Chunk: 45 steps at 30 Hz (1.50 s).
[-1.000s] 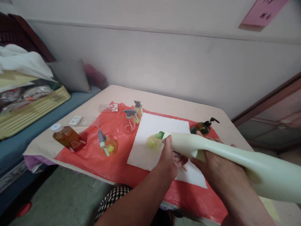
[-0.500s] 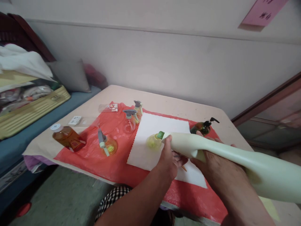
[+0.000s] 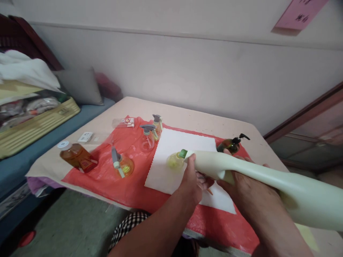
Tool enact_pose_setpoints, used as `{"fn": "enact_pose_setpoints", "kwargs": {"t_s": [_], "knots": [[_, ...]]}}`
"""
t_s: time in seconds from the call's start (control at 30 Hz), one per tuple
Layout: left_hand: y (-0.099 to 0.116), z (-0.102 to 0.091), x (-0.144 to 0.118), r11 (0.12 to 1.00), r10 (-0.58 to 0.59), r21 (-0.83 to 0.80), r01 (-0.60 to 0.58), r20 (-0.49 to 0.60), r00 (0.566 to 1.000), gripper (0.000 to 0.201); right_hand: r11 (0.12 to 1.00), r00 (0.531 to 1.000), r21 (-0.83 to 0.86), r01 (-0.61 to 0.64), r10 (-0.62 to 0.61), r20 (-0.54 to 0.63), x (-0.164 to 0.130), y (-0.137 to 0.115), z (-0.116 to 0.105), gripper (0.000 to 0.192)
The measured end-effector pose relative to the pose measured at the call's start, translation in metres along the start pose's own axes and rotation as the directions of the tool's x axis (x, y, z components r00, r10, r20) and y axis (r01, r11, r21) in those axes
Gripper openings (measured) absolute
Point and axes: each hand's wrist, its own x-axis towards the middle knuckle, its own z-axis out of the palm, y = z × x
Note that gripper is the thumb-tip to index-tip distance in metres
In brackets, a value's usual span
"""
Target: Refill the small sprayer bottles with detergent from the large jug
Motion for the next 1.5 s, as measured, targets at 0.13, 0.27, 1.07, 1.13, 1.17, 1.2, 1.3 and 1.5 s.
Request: {"fn": "enact_pose_setpoints", "kwargs": {"t_s": [0.13,0.27,1.07,1.13,1.17,1.2,1.3,1.5], "knots": [[0.001,0.000,0.000,1.000,0.004,-0.005,-0.004,0.005,1.000,0.060,0.999,1.000,-0.046,0.027,-0.027,0.010,0.000,-0.002,0.002,0.066],[0.001,-0.001,0.002,1.000,-0.001,-0.006,0.001,0.004,1.000,0.061,0.999,0.999,-0.038,-0.015,0.017,0.032,0.002,-0.006,0.000,0.060],[0.000,-0.001,0.001,1.000,0.003,0.002,-0.003,0.014,1.000,0.060,0.990,0.996,-0.107,0.087,-0.088,-0.002,0.000,-0.003,-0.005,0.071],[0.000,-0.001,0.001,1.000,0.003,0.005,-0.003,0.012,1.000,0.061,0.995,0.998,-0.083,0.062,-0.063,-0.002,0.001,-0.003,-0.004,0.071],[0.000,-0.001,0.001,1.000,0.001,0.004,-0.001,0.010,1.000,0.061,0.997,0.999,-0.070,0.042,-0.042,-0.003,0.001,-0.003,-0.004,0.070],[0.000,-0.001,0.001,1.000,-0.002,0.004,0.002,0.008,1.000,0.061,0.998,1.000,-0.063,0.022,-0.022,0.002,0.002,-0.004,-0.004,0.069],[0.001,-0.001,0.001,1.000,-0.006,-0.002,0.006,0.004,1.000,0.061,0.997,1.000,-0.071,0.002,0.000,0.031,0.002,-0.006,-0.003,0.063],[0.002,0.000,0.000,1.000,-0.013,-0.026,0.013,-0.003,1.000,0.060,0.998,0.998,-0.063,-0.017,0.020,0.059,0.001,-0.005,0.002,0.059]]}}
